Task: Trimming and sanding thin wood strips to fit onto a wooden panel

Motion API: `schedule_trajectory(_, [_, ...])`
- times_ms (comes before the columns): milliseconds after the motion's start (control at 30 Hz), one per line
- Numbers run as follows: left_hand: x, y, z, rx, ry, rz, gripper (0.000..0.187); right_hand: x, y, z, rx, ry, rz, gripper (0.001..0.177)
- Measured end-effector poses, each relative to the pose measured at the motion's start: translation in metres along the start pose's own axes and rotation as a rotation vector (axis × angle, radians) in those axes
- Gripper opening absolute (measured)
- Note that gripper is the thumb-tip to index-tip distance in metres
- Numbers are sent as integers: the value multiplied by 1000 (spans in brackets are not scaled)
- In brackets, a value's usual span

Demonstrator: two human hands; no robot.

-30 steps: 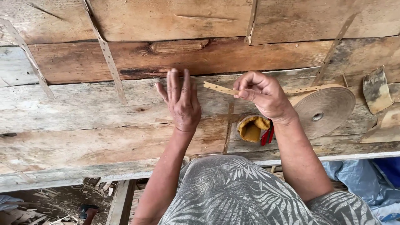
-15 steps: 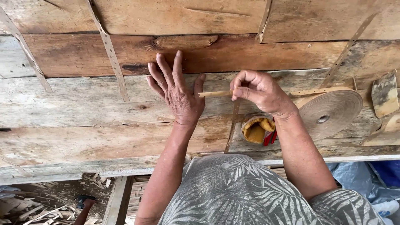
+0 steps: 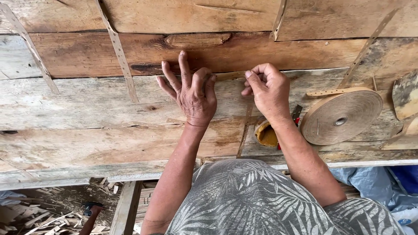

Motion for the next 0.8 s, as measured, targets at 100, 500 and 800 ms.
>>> schedule_trajectory(100, [1,1,0,13,-1,17,17,3,-4,0,-8,50,-17,9])
schedule_trajectory(500, [7,0,1,228,121,-92,33,1,-2,-1,-6,56,-35,8])
schedule_trajectory(800, [-12,10,5,226,-34,-67,56,4,-9,2,-33,41,29,12])
Point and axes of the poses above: each hand's wrist, its own z-axis away from the middle knuckle, its own x-axis out of the palm, y = z × x, the point moved 2 cm from there along -z, towards the middle knuckle, and after that the axes turned 6 degrees about -x, right-handed, at the moved point
